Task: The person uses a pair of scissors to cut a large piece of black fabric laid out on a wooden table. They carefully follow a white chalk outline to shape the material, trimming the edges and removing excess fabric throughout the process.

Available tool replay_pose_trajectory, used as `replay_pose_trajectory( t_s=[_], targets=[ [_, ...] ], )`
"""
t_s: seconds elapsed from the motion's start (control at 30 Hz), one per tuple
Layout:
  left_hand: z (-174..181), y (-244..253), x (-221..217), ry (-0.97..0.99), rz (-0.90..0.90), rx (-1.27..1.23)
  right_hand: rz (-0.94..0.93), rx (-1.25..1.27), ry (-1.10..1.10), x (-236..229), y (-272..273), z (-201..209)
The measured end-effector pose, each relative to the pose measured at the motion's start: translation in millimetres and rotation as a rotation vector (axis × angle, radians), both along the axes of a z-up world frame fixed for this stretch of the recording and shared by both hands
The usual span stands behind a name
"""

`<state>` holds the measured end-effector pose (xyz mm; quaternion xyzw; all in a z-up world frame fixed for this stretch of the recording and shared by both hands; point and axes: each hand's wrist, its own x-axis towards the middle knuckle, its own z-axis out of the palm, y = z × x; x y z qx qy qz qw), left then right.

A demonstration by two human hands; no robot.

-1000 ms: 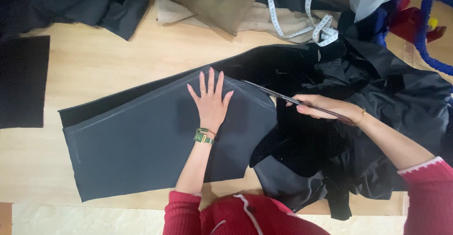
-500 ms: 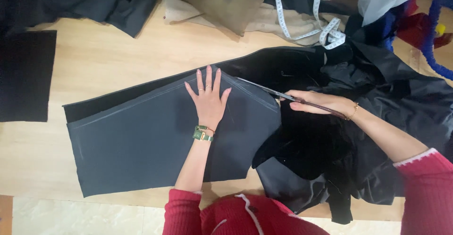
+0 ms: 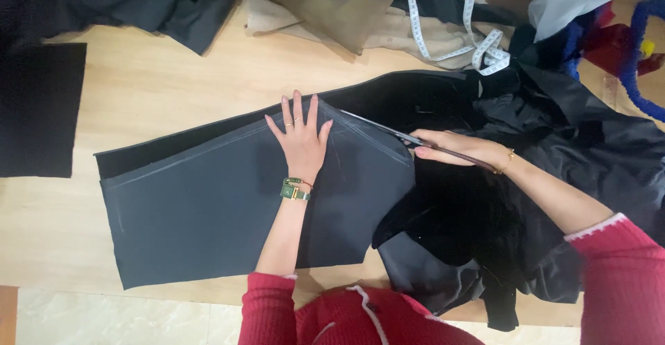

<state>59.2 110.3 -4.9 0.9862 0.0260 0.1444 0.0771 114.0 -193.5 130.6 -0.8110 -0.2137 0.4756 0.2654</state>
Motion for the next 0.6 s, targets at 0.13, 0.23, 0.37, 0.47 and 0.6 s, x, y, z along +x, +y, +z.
replay_pose_trajectory(
  t_s=[0.13,0.23,0.37,0.47,0.6],
  targets=[
    [-3,4,4,-0.032,-0.010,0.025,-0.002,-0.015,-0.019,0,4,-12],
    [-2,6,6,-0.047,-0.026,0.028,-0.032,-0.015,-0.011,-2,8,-11],
    [1,7,6,-0.021,-0.031,0.021,-0.107,0.039,0.033,-2,-8,-51],
    [2,8,6,-0.011,-0.028,0.022,-0.139,0.060,0.053,-2,-12,-64],
    [3,8,5,-0.018,-0.025,0.043,-0.129,0.038,0.065,-8,6,-36]
  ],
)
